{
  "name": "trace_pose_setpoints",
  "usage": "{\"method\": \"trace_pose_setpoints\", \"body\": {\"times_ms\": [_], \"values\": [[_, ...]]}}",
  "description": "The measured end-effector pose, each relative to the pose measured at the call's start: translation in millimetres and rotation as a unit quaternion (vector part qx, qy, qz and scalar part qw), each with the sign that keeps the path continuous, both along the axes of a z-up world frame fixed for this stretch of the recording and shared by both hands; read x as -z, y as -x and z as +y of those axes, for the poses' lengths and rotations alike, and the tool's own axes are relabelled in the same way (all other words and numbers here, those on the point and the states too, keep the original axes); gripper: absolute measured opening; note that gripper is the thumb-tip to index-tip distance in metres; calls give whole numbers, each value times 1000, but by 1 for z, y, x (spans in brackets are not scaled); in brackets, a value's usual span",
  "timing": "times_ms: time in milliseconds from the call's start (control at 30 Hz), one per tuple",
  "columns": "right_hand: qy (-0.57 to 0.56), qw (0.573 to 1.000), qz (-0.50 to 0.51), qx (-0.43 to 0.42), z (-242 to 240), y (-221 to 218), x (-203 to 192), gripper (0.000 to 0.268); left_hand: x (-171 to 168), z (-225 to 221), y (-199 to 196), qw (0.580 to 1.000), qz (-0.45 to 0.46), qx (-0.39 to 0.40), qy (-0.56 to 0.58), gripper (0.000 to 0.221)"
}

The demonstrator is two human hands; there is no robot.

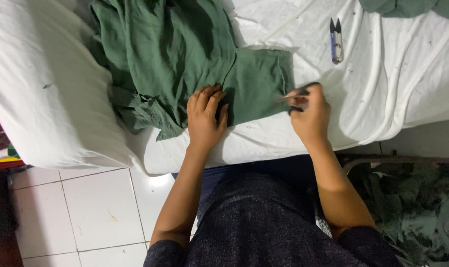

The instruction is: Trimming excess fabric and loose threads from a green garment using scissors at a workstation.

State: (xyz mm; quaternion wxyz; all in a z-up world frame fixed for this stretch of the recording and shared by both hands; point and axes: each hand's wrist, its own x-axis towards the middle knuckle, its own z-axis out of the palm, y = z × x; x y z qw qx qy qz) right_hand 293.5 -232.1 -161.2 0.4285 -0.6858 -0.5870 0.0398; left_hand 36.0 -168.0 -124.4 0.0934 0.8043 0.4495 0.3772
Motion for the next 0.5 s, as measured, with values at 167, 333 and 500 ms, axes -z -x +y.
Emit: {"method": "trace_pose_setpoints", "body": {"times_ms": [167, 333, 500], "values": [[-10, 955, 289, -72, -14, -20, -13, 38, -1, -5, 5, 1000, -3, 22, 4, 23], [151, 896, 375, -184, -46, -16, -40, 40, 6, -6, 4, 1000, 17, 21, 3, 26], [49, 984, 159, -57, 6, -2, -51, 41, 8, -14, 2, 999, 32, 15, 8, 27]]}}
